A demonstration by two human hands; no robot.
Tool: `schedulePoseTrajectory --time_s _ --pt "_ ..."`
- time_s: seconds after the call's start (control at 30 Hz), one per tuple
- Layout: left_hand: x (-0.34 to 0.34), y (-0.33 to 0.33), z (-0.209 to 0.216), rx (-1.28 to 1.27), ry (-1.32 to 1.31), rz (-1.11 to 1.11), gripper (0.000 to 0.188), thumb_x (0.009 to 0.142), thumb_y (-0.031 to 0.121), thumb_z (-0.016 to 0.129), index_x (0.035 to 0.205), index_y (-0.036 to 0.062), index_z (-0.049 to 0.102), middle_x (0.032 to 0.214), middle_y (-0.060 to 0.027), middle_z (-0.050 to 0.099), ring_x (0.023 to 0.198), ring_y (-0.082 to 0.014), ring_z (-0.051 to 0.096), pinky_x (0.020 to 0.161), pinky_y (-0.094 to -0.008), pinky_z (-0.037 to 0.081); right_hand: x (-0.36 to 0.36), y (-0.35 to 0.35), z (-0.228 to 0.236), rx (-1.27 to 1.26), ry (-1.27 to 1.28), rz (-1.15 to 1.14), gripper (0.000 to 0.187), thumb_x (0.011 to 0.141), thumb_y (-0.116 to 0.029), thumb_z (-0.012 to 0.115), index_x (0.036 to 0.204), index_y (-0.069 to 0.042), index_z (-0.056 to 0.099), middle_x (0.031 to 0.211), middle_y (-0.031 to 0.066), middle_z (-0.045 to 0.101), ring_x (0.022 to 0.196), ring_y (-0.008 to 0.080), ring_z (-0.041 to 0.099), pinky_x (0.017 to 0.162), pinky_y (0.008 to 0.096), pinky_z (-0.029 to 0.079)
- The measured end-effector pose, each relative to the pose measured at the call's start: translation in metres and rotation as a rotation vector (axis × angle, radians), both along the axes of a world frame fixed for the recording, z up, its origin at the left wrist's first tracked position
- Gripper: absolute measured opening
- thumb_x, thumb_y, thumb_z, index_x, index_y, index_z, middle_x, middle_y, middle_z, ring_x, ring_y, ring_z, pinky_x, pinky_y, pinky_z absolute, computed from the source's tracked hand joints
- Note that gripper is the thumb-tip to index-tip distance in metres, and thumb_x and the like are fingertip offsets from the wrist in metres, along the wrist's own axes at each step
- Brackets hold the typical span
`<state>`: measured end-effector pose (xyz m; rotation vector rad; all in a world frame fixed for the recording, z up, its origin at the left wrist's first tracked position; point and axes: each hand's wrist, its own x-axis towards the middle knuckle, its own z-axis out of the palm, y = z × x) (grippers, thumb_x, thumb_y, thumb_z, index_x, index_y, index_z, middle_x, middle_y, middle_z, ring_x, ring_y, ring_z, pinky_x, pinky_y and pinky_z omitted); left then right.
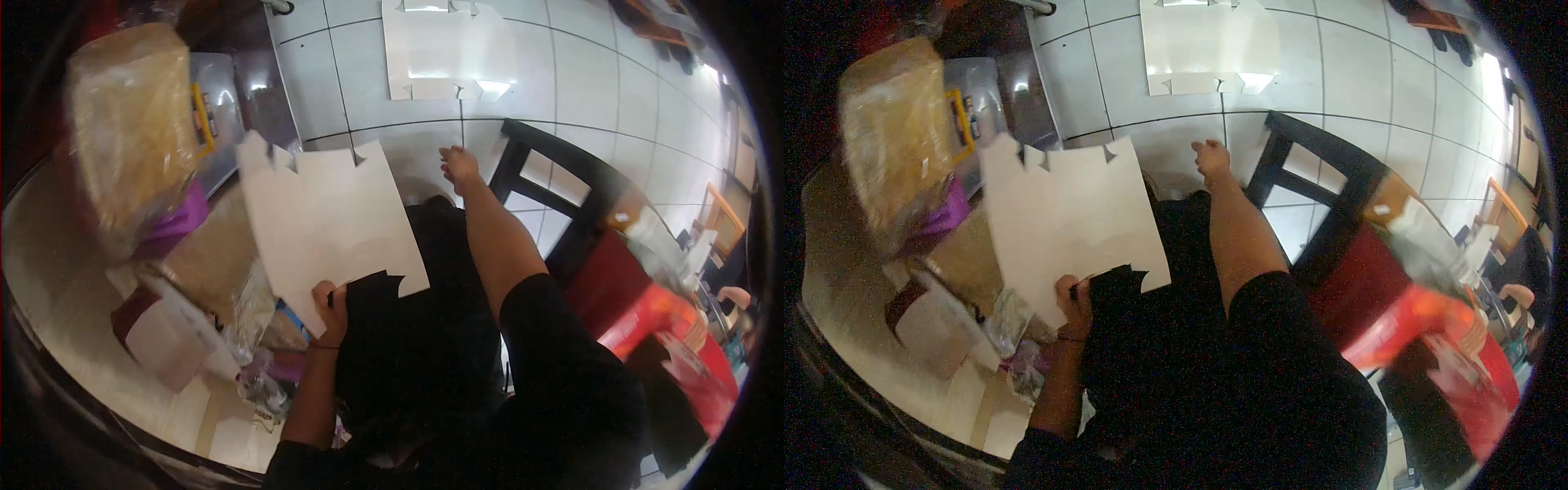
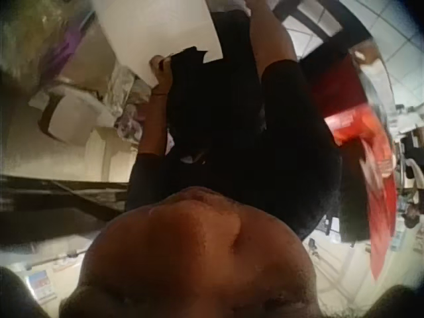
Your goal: The person assembles cardboard food boxes by hand, folding the flaps and stacking them on the counter.
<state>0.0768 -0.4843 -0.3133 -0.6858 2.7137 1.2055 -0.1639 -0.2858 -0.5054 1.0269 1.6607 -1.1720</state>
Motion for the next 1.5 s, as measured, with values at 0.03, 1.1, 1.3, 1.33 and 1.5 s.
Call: schedulePoseTrajectory --time_s 0.03,1.1,1.3,1.33,1.5 --pt "-0.002 -0.003 -0.008 -0.079 0.053 0.004 0.016 0.082 0.014 0.054 0.089 0.0024 0.045 0.085 -0.0132 0.049 0.076 -0.0275 0.046 0.073 -0.0396 0.039 -0.008 -0.011 -0.022 0.032 0.020 -0.081 0.030 0.072 -0.021 0.063 0.097 -0.008 0.053 0.072 0.0006 0.049 0.059 0.0111 0.047 0.047 0.0229 0.036" --pt "0.010 0.057 0.113 -0.044 -0.149 0.226 0.023 0.083 0.022 0.053 0.095 0.0041 0.044 0.088 -0.0176 0.049 0.076 -0.0317 0.047 0.066 -0.0398 0.039 -0.024 -0.044 0.408 0.031 1.262 -0.345 0.017 0.084 -0.010 0.050 0.092 0.000 0.038 0.080 0.0071 0.047 0.077 0.0137 0.048 0.067 0.0275 0.041" --pt "0.023 0.065 0.208 -0.035 -0.099 -0.036 0.021 0.081 0.021 0.054 0.092 0.0050 0.045 0.086 -0.0176 0.052 0.082 -0.0383 0.050 0.071 -0.0424 0.039 0.028 -0.012 0.635 -0.707 1.440 -0.311 0.021 0.086 -0.009 0.048 0.095 0.002 0.033 0.081 0.0079 0.049 0.065 0.0055 0.048 0.055 0.0194 0.041" --pt "0.021 0.067 0.224 -0.045 -0.081 -0.039 0.021 0.081 0.021 0.054 0.092 0.0050 0.045 0.086 -0.0176 0.052 0.082 -0.0383 0.050 0.071 -0.0424 0.039 0.034 -0.019 0.657 -0.775 1.507 -0.387 0.025 0.084 -0.006 0.051 0.101 0.003 0.035 0.087 0.0090 0.053 0.075 0.0100 0.055 0.061 0.0205 0.044" --pt "0.007 0.075 0.270 -0.088 0.123 -0.205 0.031 0.081 0.021 0.054 0.105 0.0029 0.047 0.100 -0.0199 0.051 0.093 -0.0391 0.049 0.078 -0.0442 0.039 0.047 -0.064 0.715 -1.172 1.247 -0.203 0.023 0.085 -0.009 0.049 0.100 -0.002 0.032 0.090 0.0061 0.049 0.080 0.0063 0.050 0.066 0.0216 0.043"
